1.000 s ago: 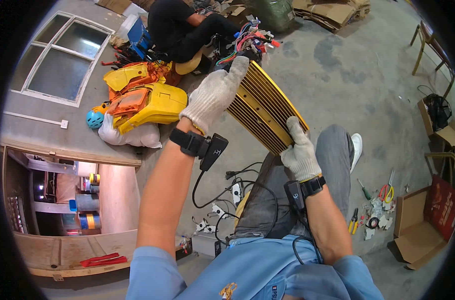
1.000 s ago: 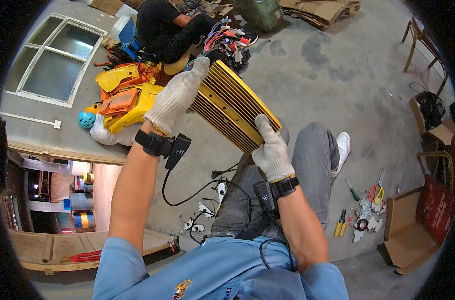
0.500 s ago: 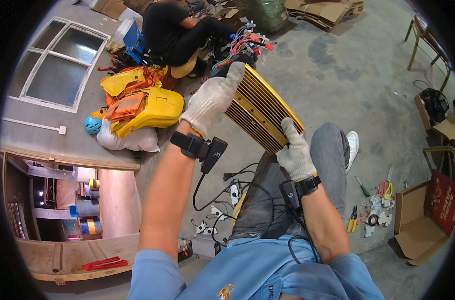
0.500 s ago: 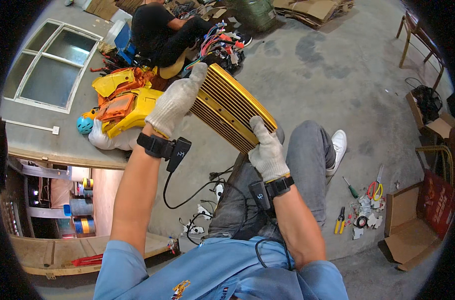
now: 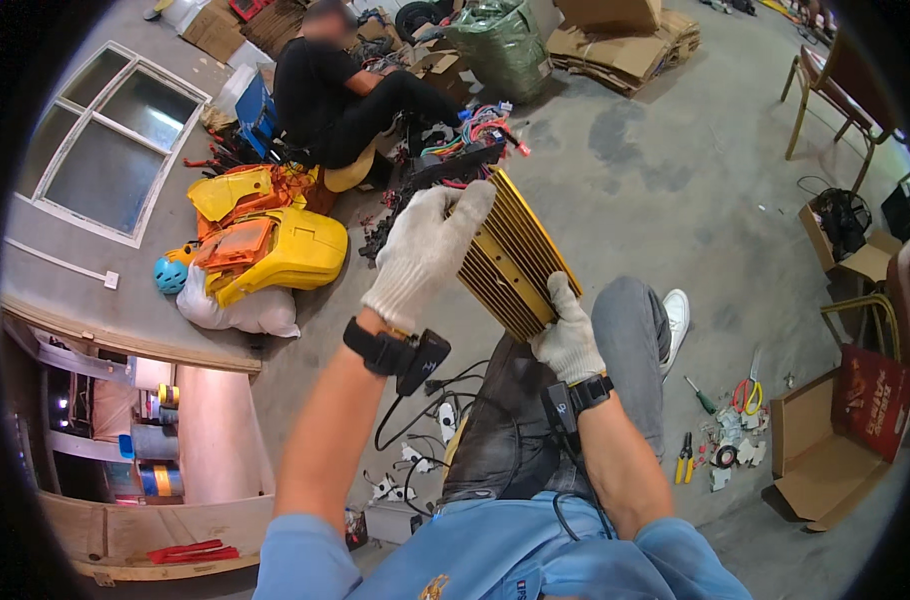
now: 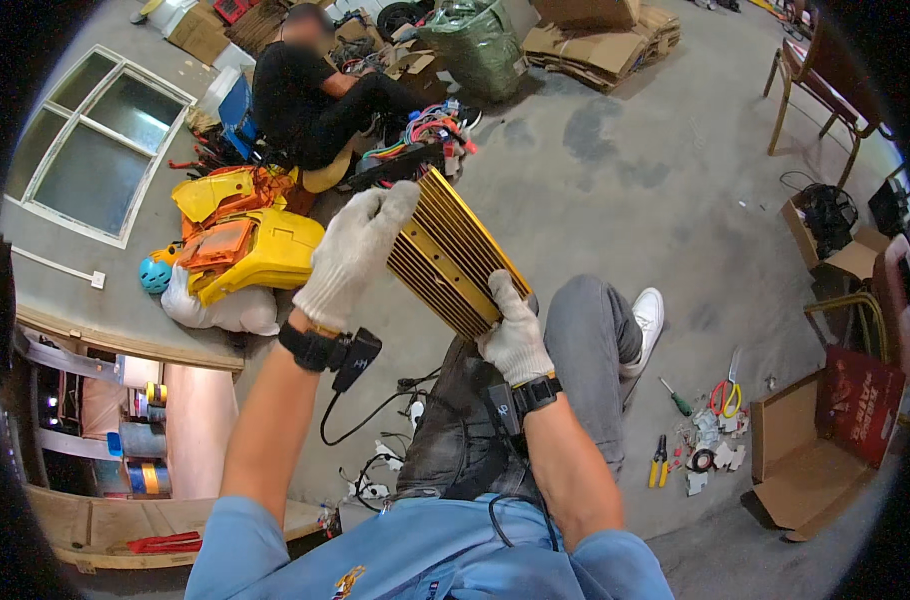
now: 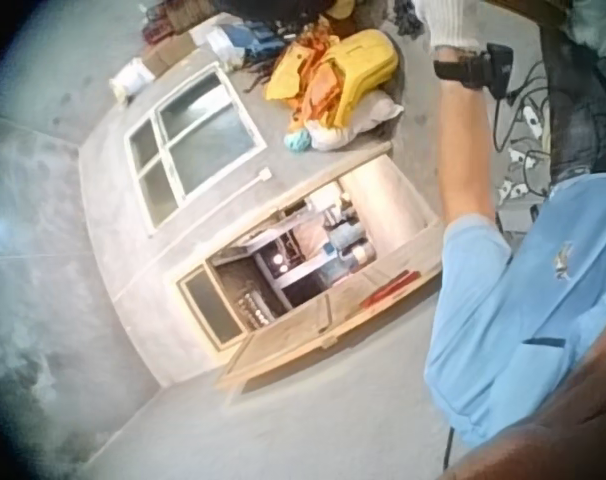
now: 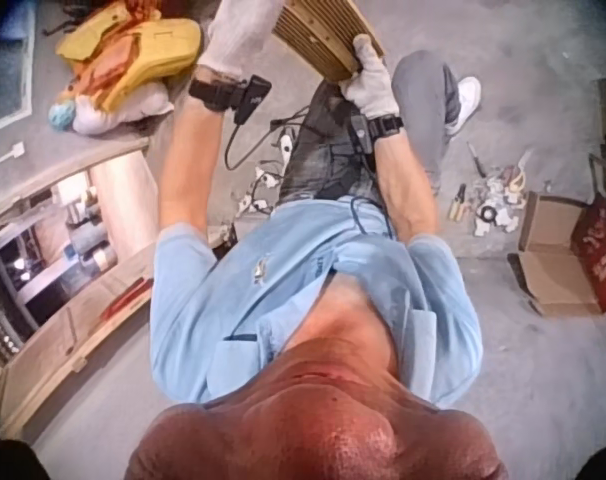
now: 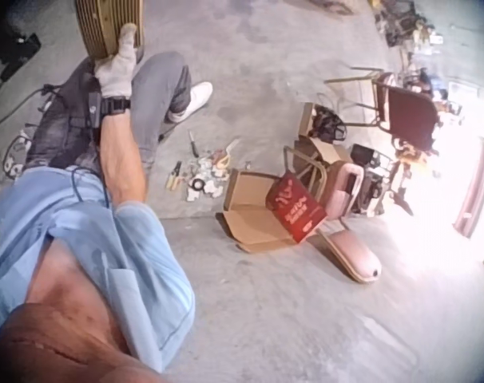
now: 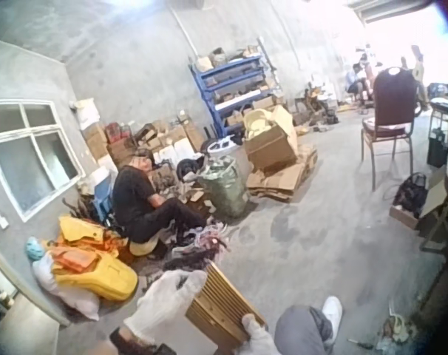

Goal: Disassembling and inspecting a motorcycle electronic speed controller.

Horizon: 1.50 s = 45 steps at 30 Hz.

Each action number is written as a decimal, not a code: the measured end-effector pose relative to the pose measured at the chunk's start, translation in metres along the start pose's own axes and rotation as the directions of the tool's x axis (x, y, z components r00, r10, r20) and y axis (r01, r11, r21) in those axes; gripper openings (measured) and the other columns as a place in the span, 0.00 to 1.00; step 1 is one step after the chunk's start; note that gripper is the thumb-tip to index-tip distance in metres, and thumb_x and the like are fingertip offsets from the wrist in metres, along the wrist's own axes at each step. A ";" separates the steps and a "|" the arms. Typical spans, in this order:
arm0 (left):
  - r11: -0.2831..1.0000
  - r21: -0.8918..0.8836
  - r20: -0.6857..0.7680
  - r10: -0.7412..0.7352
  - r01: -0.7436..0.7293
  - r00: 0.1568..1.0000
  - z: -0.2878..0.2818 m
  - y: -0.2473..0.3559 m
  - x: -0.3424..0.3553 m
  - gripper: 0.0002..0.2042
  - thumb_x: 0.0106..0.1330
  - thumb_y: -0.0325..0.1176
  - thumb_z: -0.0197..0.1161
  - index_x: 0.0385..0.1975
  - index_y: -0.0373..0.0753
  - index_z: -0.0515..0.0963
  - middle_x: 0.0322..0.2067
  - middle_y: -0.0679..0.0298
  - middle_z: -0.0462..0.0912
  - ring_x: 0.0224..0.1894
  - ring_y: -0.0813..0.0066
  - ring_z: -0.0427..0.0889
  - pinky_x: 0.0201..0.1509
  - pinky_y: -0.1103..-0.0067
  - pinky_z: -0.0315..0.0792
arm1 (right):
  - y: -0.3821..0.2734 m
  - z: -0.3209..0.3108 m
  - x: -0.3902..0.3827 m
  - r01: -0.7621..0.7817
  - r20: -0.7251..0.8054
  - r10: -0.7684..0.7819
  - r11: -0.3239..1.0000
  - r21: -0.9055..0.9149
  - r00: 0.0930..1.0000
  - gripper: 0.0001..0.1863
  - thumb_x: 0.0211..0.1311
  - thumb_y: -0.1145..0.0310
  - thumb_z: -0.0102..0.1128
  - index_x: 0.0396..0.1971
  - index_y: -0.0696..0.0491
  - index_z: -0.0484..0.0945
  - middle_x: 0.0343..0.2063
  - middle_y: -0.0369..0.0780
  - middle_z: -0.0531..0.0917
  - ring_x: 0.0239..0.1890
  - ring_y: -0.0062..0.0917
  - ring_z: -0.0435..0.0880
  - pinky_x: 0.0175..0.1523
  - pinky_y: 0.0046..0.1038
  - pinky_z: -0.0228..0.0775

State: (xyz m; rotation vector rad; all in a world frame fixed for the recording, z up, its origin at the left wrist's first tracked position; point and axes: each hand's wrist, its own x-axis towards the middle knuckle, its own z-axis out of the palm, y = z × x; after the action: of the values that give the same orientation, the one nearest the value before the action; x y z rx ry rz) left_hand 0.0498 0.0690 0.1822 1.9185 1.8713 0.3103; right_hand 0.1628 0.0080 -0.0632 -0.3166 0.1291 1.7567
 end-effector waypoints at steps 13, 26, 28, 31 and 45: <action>0.967 -0.102 -0.008 0.234 -0.233 0.972 -0.024 0.000 -0.007 0.35 0.77 0.66 0.46 0.54 0.32 0.74 0.43 0.47 0.85 0.49 0.55 0.84 0.57 0.66 0.72 | -0.012 0.002 -0.003 0.014 0.237 -0.002 0.999 -0.050 0.971 0.33 0.68 0.48 0.69 0.67 0.49 0.75 0.61 0.43 0.83 0.59 0.39 0.86 0.63 0.47 0.82; 0.937 0.091 -0.177 0.347 -0.336 0.921 0.012 0.014 -0.022 0.21 0.70 0.46 0.64 0.49 0.31 0.83 0.45 0.44 0.85 0.50 0.48 0.83 0.58 0.64 0.75 | -0.010 -0.003 -0.012 0.056 0.062 -0.046 0.984 -0.166 0.997 0.31 0.65 0.50 0.75 0.63 0.49 0.78 0.56 0.37 0.84 0.60 0.29 0.81 0.59 0.43 0.79; 0.928 0.144 -0.197 0.366 -0.343 0.909 0.012 0.025 -0.033 0.22 0.69 0.43 0.65 0.53 0.31 0.81 0.51 0.43 0.81 0.54 0.46 0.81 0.59 0.61 0.74 | 0.000 -0.026 0.005 0.083 0.029 -0.079 0.983 -0.166 0.996 0.32 0.65 0.51 0.76 0.63 0.51 0.77 0.56 0.36 0.84 0.58 0.29 0.82 0.58 0.40 0.80; 0.925 0.139 -0.196 0.375 -0.353 0.906 0.013 0.031 -0.039 0.22 0.68 0.41 0.66 0.55 0.31 0.80 0.51 0.42 0.81 0.54 0.44 0.81 0.59 0.60 0.74 | -0.010 -0.009 -0.005 0.029 0.215 -0.013 0.997 -0.072 0.977 0.30 0.69 0.54 0.72 0.64 0.52 0.76 0.58 0.37 0.83 0.57 0.30 0.85 0.57 0.39 0.83; 0.885 0.150 -0.159 0.462 -0.441 0.873 0.018 0.010 -0.023 0.20 0.67 0.40 0.65 0.52 0.32 0.80 0.48 0.48 0.82 0.55 0.46 0.80 0.60 0.59 0.74 | -0.022 -0.006 -0.016 0.031 0.188 -0.017 0.997 -0.075 0.982 0.33 0.70 0.55 0.70 0.67 0.56 0.72 0.61 0.45 0.81 0.62 0.38 0.80 0.68 0.44 0.74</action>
State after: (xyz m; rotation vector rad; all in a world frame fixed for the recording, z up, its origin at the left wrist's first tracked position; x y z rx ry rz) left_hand 0.0655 0.0435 0.1739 2.4753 1.5483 0.5645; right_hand 0.1876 -0.0045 -0.0621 -0.2065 -0.0777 1.7605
